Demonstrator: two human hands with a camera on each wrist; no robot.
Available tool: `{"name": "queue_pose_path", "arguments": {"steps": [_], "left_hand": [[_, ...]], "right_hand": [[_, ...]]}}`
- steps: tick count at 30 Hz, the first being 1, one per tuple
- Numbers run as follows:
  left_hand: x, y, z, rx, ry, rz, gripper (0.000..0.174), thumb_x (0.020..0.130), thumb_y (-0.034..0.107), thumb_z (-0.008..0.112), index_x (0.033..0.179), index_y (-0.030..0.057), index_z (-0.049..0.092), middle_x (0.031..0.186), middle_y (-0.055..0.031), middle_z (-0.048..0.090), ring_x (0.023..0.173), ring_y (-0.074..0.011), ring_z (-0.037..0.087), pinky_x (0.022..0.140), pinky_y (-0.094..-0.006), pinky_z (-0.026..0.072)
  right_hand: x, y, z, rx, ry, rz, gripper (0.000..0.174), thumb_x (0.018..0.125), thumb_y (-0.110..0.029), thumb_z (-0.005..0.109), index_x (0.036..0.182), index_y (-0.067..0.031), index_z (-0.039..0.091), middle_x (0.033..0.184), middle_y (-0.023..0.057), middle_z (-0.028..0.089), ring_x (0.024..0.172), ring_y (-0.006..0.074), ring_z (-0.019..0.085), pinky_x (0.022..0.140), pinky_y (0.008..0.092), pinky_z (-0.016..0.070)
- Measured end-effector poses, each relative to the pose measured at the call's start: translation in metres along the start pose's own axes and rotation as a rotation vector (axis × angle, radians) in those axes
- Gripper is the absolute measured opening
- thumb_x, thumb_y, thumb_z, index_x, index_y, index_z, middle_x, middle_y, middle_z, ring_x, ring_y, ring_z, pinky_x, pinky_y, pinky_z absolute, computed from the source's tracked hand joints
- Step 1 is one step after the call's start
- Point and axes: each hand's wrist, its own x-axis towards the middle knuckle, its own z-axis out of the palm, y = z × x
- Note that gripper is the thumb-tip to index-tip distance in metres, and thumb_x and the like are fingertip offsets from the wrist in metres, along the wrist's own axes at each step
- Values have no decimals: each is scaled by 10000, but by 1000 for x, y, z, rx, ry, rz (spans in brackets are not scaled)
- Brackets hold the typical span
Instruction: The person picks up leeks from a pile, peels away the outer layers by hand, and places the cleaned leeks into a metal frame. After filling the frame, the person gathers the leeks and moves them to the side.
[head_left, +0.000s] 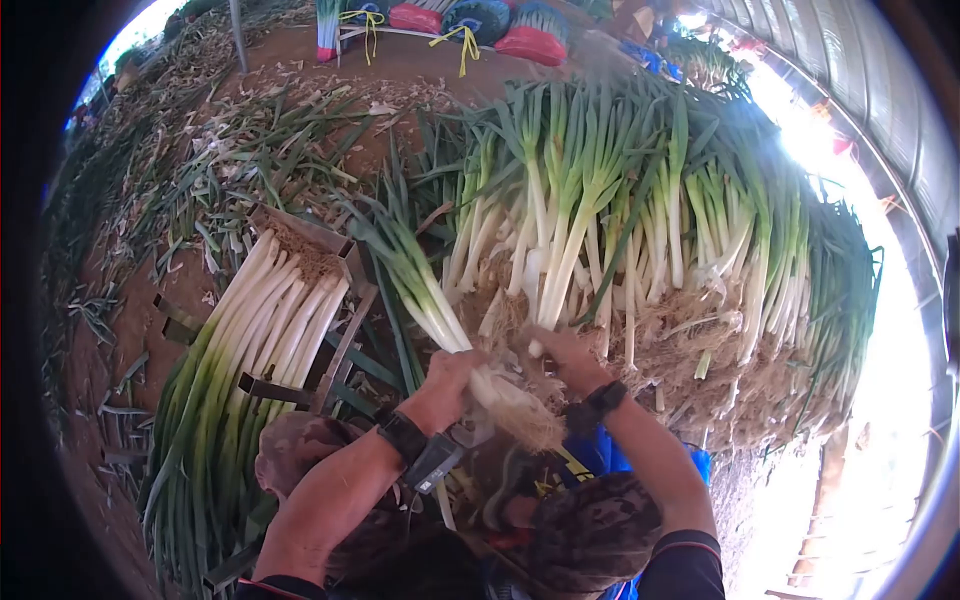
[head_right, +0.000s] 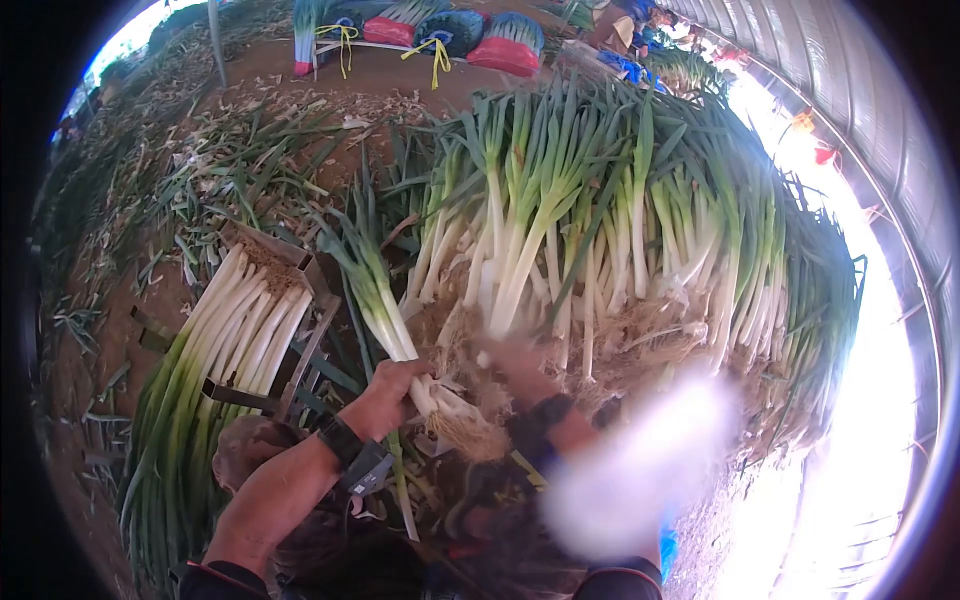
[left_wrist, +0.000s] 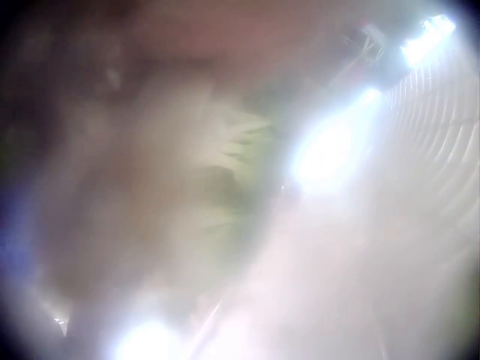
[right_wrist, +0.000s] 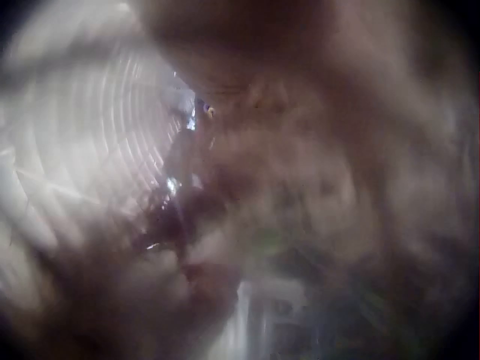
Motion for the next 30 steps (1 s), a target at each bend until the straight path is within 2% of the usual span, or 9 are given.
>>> {"name": "queue_pose_path", "arguments": {"steps": [2,4,7,12,16,18,23,25,30], "left_hand": [[2,-2,-7,-28,60,-42,211,796,-71,676,1002,-31,652,877,-56,678,842,-164,688,789,-288,559],[-17,43,-4,874,-4,556,223,784,-30,713,998,-31,652,902,-92,693,846,-177,691,789,-290,551],[-25,89,-1,-191,-79,-46,329,738,17,776,1035,-29,643,921,-128,697,881,-183,692,801,-305,546],[-46,96,-26,-63,-32,219,306,794,35,746,1069,0,617,930,-105,669,859,-221,685,807,-315,549],[-59,91,-68,74,37,-130,233,863,80,686,1069,13,600,1017,-74,593,938,-201,642,826,-322,558],[-74,91,-74,488,-20,283,231,866,95,679,1052,-16,599,1044,-93,584,931,-194,638,815,-326,562],[-78,95,-83,-155,100,-121,280,823,21,701,1088,28,612,1040,-91,589,946,-183,608,791,-319,555],[-82,95,-92,643,30,398,329,785,0,723,1090,72,623,998,-74,612,957,-197,599,809,-321,536],[-93,103,-90,853,73,521,377,759,61,772,1099,121,619,1042,-68,657,1011,-315,578,927,-416,438]], "right_hand": [[15,22,14,191,-246,-250,293,845,-213,702,1070,-37,638,956,86,648,889,223,633,712,331,532],[71,71,2,70,-83,-185,239,831,-172,678,1034,-50,648,904,82,647,859,218,635,684,341,531],[15,-16,-47,265,139,-34,193,799,-103,628,984,-55,656,876,91,648,809,212,634,634,349,522],[31,2,-116,231,269,-375,444,758,-47,640,1182,73,577,893,113,646,718,188,604,629,341,522],[27,-24,-129,251,491,-229,492,780,-37,613,1252,91,556,885,110,642,672,168,591,595,309,520],[26,-32,-107,-90,652,-297,554,818,-70,606,1345,71,510,884,106,646,623,150,573,550,277,511],[-8,-42,11,-919,422,-449,802,867,-420,643,1515,-70,326,1045,253,669,874,410,681,778,509,526],[-6,-30,30,-816,294,-420,813,869,-440,643,1520,-86,308,1022,249,677,900,412,677,795,514,513],[22,-5,48,-533,14,-261,772,902,-426,610,1511,-91,274,989,272,682,926,434,664,817,521,495]]}}
